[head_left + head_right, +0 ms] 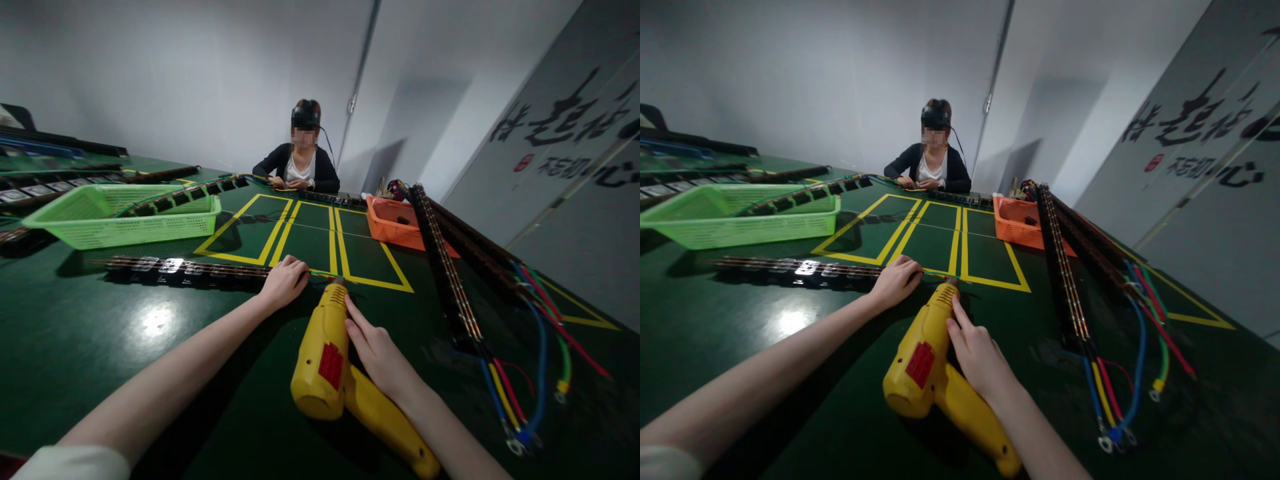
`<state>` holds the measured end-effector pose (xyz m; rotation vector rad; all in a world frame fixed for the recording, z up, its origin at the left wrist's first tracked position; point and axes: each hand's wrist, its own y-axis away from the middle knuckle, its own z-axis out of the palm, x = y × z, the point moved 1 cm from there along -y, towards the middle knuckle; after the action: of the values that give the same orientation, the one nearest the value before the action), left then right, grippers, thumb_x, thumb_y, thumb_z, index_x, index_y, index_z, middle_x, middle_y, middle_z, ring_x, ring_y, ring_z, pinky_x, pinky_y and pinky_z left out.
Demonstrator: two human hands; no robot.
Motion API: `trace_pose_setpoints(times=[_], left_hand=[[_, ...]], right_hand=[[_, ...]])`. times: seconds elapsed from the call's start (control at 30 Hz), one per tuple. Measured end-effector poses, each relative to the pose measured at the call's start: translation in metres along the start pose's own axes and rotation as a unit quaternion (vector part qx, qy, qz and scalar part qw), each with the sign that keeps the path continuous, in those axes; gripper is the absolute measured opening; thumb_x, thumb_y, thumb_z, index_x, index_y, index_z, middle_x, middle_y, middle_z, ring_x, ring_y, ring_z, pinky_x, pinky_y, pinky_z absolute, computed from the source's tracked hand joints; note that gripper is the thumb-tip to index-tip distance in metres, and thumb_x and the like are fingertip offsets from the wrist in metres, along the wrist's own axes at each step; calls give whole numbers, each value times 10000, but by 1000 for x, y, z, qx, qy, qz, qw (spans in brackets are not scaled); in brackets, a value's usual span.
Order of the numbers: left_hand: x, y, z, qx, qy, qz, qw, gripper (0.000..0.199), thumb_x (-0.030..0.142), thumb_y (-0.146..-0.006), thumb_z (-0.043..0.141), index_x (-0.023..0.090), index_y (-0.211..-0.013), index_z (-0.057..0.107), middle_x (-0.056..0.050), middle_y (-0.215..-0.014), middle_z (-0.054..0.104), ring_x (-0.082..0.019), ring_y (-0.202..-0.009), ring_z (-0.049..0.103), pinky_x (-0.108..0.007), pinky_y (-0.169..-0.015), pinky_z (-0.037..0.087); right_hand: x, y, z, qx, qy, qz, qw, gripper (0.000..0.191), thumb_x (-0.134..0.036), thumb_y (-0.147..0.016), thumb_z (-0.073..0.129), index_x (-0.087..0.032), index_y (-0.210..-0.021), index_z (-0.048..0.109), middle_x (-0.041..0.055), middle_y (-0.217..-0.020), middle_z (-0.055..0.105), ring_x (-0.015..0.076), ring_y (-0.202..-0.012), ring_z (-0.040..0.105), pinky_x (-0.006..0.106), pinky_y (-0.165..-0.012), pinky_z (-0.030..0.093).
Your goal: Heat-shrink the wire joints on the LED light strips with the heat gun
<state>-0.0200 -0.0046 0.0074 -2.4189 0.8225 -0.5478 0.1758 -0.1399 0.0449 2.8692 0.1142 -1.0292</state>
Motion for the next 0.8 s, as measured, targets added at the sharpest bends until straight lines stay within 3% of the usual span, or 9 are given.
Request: trace_pose_setpoints(times=[0.27,0.6,0.8], left_hand=[[0,0,0,-2,-7,4,1000,175,250,-914,424,182,-902,584,-40,-896,648,-205,-963,506,-318,-810,456],[0,-1,1,5,3,10,1000,190,257,-903,426,180,-884,599,-52,-897,652,-210,-965,500,-334,-828,459],[0,-1,-2,-9,13,7,1000,252,223,-914,363,176,-875,607,-53,-885,648,-207,-952,499,-334,-835,457]], right_hand=[[10,9,-10,15,-10,30,999,622,-528,-936,235,-200,-1464,215,101,-998,674,250,-1048,609,379,-881,417],[-5,3,1,-4,23,-4,1000,559,-505,-944,219,-295,-1462,202,77,-950,681,235,-804,661,349,-709,462],[-28,-2,17,-6,48,-48,998,588,-514,-944,207,-249,-1469,192,103,-905,684,270,-871,653,335,-704,445]])
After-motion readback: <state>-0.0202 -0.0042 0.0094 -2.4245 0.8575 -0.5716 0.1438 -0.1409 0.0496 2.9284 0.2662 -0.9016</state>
